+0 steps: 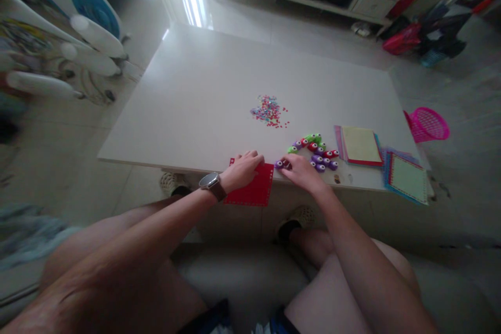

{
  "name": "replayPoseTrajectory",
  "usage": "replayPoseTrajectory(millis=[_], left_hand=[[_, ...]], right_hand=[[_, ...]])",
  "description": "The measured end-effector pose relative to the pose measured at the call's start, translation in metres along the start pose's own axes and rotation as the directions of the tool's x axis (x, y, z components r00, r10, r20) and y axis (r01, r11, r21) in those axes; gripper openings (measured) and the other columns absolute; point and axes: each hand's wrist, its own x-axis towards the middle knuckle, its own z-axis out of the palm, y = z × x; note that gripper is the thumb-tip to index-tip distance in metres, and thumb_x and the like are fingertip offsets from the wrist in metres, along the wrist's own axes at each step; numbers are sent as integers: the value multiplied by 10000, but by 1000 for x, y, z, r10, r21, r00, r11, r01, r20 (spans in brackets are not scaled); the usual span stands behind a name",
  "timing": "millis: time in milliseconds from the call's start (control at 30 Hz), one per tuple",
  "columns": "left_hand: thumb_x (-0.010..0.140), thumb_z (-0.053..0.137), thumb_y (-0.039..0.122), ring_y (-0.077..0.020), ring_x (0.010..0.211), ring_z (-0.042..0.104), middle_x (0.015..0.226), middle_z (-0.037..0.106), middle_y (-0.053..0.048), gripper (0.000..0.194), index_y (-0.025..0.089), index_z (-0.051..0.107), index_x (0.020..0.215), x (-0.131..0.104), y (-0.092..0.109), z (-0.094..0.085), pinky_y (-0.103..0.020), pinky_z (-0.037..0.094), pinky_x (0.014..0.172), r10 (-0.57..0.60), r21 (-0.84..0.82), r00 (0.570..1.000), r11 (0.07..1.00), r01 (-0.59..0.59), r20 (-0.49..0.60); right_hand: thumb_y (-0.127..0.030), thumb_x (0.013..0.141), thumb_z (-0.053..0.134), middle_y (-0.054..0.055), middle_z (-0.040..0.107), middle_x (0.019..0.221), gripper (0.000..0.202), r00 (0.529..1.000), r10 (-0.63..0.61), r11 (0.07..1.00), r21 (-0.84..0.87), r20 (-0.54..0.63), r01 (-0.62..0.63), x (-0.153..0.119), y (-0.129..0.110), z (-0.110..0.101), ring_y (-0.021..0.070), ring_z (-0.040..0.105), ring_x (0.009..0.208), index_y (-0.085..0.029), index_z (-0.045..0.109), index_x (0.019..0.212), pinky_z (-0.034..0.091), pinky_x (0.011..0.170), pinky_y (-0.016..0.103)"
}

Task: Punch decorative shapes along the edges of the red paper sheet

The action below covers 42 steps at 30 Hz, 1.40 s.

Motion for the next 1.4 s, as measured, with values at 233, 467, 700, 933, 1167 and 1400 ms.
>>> replayPoseTrajectory(millis=[233,467,700,933,1167,1400], left_hand=[[923,528,129,-295,1201,565,1221,623,-104,244,223,590,1139,1,1,0,-452,457,977,-20,9,1000,1000,20,17],[924,538,124,-299,1216,556,1244,617,-104,253,218,591,1153,1,3,-3,-464,456,980,-27,15,999,1000,27,32],[937,544,142,-301,1198,541,1245,608,-108,246,208,602,1166,1,3,-2,-471,453,977,-14,23,999,1000,14,31],[922,582,173,-318,1187,521,1263,593,-122,217,213,652,1124,1,0,2,-468,447,982,0,88,999,996,3,-35],[954,529,141,-236,1020,643,1143,652,-84,193,210,651,1086,2,0,0,-353,484,876,-9,-13,998,1000,10,56],[962,519,154,-234,1018,664,1140,662,-83,192,208,654,1088,3,0,0,-349,502,895,5,-12,999,1000,-4,41]], right_hand=[[-167,922,679,72,742,934,64,1000,-9,1000,13,-10,9,0,0,1,193,674,844,-180,717,973,492,782,284],[-168,922,684,74,748,937,56,1000,-4,1000,3,6,4,-1,-3,1,194,676,844,-179,711,969,479,767,285],[-168,907,712,80,750,975,110,1000,-7,1000,30,-1,7,-2,-7,3,194,678,842,-173,740,1013,494,777,299],[-257,974,684,103,768,1045,150,990,138,956,262,-10,-131,2,-14,1,184,692,897,-157,767,1049,536,828,287],[-224,944,709,75,773,948,108,965,243,915,307,98,-261,3,-19,-6,162,659,803,-152,775,991,505,730,253],[-250,943,682,87,768,980,147,971,224,904,354,89,-241,5,-18,-2,166,651,807,-141,762,1003,516,725,267]])
